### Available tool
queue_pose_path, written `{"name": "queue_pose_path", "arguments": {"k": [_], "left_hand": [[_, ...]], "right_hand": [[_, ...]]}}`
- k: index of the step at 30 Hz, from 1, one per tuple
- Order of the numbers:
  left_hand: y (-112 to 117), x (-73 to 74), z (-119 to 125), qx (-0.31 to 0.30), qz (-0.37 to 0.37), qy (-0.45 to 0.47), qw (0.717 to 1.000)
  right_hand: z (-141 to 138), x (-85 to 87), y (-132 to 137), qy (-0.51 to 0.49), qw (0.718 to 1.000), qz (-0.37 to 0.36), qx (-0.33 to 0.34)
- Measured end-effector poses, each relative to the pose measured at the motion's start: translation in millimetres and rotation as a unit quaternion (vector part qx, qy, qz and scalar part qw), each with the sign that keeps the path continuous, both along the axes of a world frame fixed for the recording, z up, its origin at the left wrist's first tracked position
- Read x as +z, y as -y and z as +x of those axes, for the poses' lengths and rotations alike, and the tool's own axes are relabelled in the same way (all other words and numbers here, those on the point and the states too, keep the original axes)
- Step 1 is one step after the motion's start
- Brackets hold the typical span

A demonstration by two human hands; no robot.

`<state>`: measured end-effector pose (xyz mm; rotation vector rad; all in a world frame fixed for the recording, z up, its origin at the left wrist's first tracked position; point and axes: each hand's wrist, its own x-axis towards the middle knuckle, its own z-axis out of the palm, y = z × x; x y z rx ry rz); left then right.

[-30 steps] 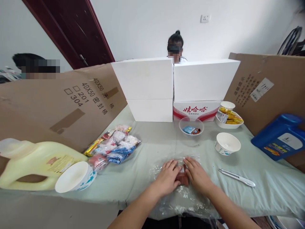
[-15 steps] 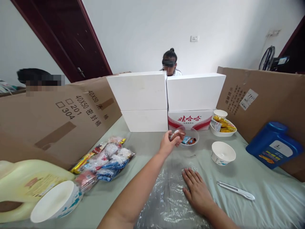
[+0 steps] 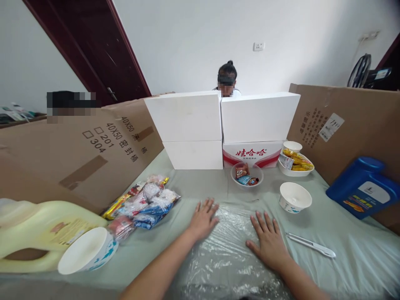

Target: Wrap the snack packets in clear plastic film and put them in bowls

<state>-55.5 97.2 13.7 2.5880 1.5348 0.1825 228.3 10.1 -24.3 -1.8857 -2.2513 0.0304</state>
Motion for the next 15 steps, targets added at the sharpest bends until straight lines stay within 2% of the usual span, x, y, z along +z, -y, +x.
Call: {"name": "queue_pose_path", "arguments": {"k": [2, 4, 5, 7, 10, 12, 15], "left_hand": [[-3.7, 5.6, -28.1, 0.086, 0.023, 0.007, 0.996], [6.2, 14.7, -45.7, 0.103, 0.060, 0.053, 0.991], [16.6, 19.8, -50.9, 0.078, 0.072, 0.084, 0.991], [45.2, 29.1, -56.3, -0.028, 0.063, 0.139, 0.988], [91.9, 35.8, -60.4, -0.183, -0.020, 0.167, 0.969], [114.7, 33.5, -64.2, -0.236, -0.069, 0.151, 0.958], [131.4, 25.5, -69.2, -0.256, -0.105, 0.108, 0.955]], "right_hand": [[8.9, 4.9, 3.3, -0.004, 1.000, 0.010, -0.007], [18.9, 15.1, 12.8, -0.022, 0.999, 0.027, 0.014], [24.2, 21.8, 20.4, -0.036, 0.998, 0.033, 0.041], [34.5, 35.7, 40.8, -0.062, 0.990, 0.027, 0.123], [44.6, 47.7, 76.5, -0.070, 0.967, -0.015, 0.245], [46.5, 44.5, 96.3, -0.055, 0.957, -0.027, 0.284], [45.0, 28.2, 113.0, -0.021, 0.959, 0.019, 0.280]]}}
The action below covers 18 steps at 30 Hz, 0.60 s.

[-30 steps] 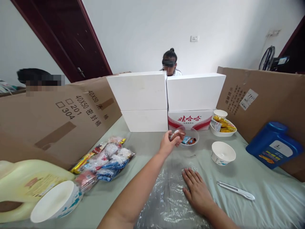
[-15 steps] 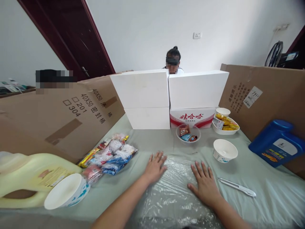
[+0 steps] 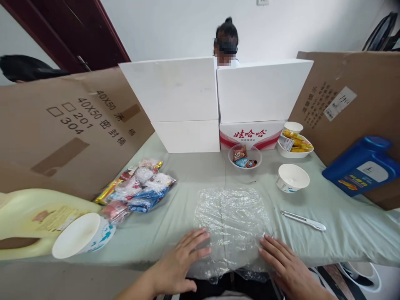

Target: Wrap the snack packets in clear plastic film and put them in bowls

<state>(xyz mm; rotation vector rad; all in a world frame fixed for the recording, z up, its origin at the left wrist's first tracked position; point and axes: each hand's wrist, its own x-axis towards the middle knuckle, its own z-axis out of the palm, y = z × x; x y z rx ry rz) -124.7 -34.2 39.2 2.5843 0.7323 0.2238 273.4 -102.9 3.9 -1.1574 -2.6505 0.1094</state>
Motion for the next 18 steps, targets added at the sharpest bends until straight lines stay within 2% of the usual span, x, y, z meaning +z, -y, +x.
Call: {"name": "queue_pose_path", "arguments": {"k": [2, 4, 7, 10, 12, 15, 18], "left_hand": [[2.8, -2.6, -0.7, 0.010, -0.010, -0.008, 1.000], [2.3, -0.5, 1.1, 0.033, -0.034, 0.026, 0.999], [-3.3, 7.5, 7.2, 0.108, -0.116, 0.106, 0.982], [-18.5, 11.3, 17.3, 0.235, -0.167, 0.136, 0.948], [-33.8, 8.3, 26.2, 0.324, -0.148, 0.141, 0.924], [-55.9, -3.0, 40.9, 0.436, -0.074, 0.106, 0.891], [-66.7, -18.4, 52.2, 0.483, 0.008, 0.036, 0.875]], "right_hand": [[-1.5, -9.1, 3.3, -0.003, 0.999, 0.035, -0.009], [-2.8, -11.1, 3.1, -0.031, 0.999, 0.028, -0.009], [-5.2, -2.8, -1.6, -0.124, 0.989, -0.055, -0.057], [-10.5, 7.0, -17.3, -0.232, 0.946, -0.151, -0.170], [-16.4, 9.7, -36.6, -0.288, 0.908, -0.182, -0.241], [-27.1, 8.4, -72.1, -0.334, 0.865, -0.183, -0.326], [-36.4, 3.5, -98.8, -0.313, 0.849, -0.160, -0.395]]}}
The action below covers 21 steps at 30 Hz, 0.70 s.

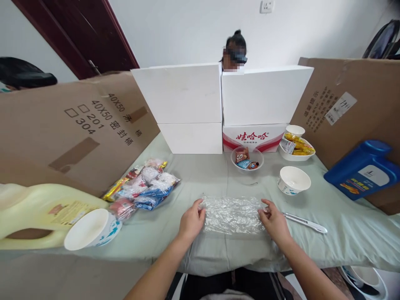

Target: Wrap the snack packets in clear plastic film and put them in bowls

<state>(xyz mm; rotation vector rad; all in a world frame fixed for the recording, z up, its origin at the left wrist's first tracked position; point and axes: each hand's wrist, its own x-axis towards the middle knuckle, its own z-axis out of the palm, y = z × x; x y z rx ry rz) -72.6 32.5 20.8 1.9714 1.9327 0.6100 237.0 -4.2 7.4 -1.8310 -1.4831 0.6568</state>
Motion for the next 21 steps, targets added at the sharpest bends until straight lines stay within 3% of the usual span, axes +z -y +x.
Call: {"name": "queue_pose_path", "arguments": {"k": [6, 10, 13, 18, 21], "left_hand": [[2.8, -25.0, 2.6, -0.017, 0.112, -0.075, 0.991], [1.3, -28.9, -0.9, -0.025, 0.196, -0.050, 0.979], [-2.6, -30.2, -1.2, -0.027, 0.200, -0.058, 0.978], [-3.7, -21.8, 2.4, -0.016, 0.150, -0.112, 0.982], [3.1, -6.3, 10.8, -0.014, 0.181, -0.123, 0.976]], "right_hand": [[-7.5, -13.1, -8.6, 0.183, 0.983, 0.030, -0.014], [-9.6, -18.0, -8.0, 0.243, 0.966, 0.094, -0.003], [-12.9, -18.2, -9.5, 0.274, 0.955, 0.106, 0.029], [-16.7, -10.9, -9.2, 0.334, 0.939, 0.043, 0.069], [-20.1, -1.1, -6.8, 0.348, 0.932, 0.082, 0.059]]}}
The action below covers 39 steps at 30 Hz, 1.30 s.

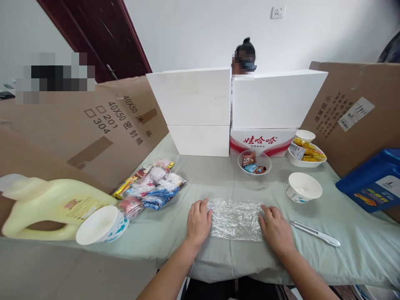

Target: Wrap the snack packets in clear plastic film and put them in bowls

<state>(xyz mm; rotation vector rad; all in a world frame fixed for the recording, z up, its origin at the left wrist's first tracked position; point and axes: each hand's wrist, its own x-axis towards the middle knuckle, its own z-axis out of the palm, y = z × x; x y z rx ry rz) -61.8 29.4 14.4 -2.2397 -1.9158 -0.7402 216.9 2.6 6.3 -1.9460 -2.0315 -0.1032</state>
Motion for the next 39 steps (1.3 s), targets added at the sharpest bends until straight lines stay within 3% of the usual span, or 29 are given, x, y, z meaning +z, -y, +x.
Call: {"name": "queue_pose_path", "arguments": {"k": [3, 6, 9, 12, 15, 21, 23, 26, 29, 34, 39], "left_hand": [[5.7, 11.2, 16.1, -0.112, -0.001, -0.008, 0.994], [3.9, 8.0, 33.7, -0.234, -0.066, -0.046, 0.969], [-2.4, -4.3, 43.3, -0.260, -0.134, -0.084, 0.953], [-5.7, -11.8, 44.4, -0.247, -0.170, -0.097, 0.949], [-4.7, -10.4, 43.3, -0.246, -0.182, -0.100, 0.947], [-4.5, -4.4, 46.6, -0.244, -0.200, -0.098, 0.944], [-3.4, -1.7, 44.5, -0.251, -0.185, -0.082, 0.947], [5.0, 6.9, 29.4, -0.243, -0.115, -0.031, 0.963], [19.1, 17.4, -1.5, -0.255, -0.082, 0.017, 0.963], [34.6, 17.0, -54.9, -0.313, -0.118, 0.000, 0.942], [33.4, 3.2, -68.3, -0.330, -0.064, 0.023, 0.942]], "right_hand": [[-12.9, 7.6, 0.3, 0.007, 0.998, 0.041, 0.036], [-31.4, 5.8, -4.5, 0.019, 0.989, -0.008, 0.150], [-43.3, -3.0, -11.0, 0.028, 0.975, -0.082, 0.202], [-44.9, -9.3, -14.2, 0.028, 0.974, -0.119, 0.191], [-37.8, -11.1, -15.2, 0.026, 0.976, -0.123, 0.178], [0.7, -16.9, -15.1, 0.038, 0.994, -0.103, 0.030], [14.8, -15.7, -8.9, 0.033, 0.997, -0.067, 0.020], [31.9, -7.4, 10.4, 0.000, 0.992, -0.021, 0.124], [45.1, -0.2, 33.8, -0.029, 0.973, -0.029, 0.229], [58.1, -7.5, 51.1, -0.055, 0.968, -0.034, 0.243], [55.8, -9.3, 48.7, -0.073, 0.964, 0.016, 0.256]]}}
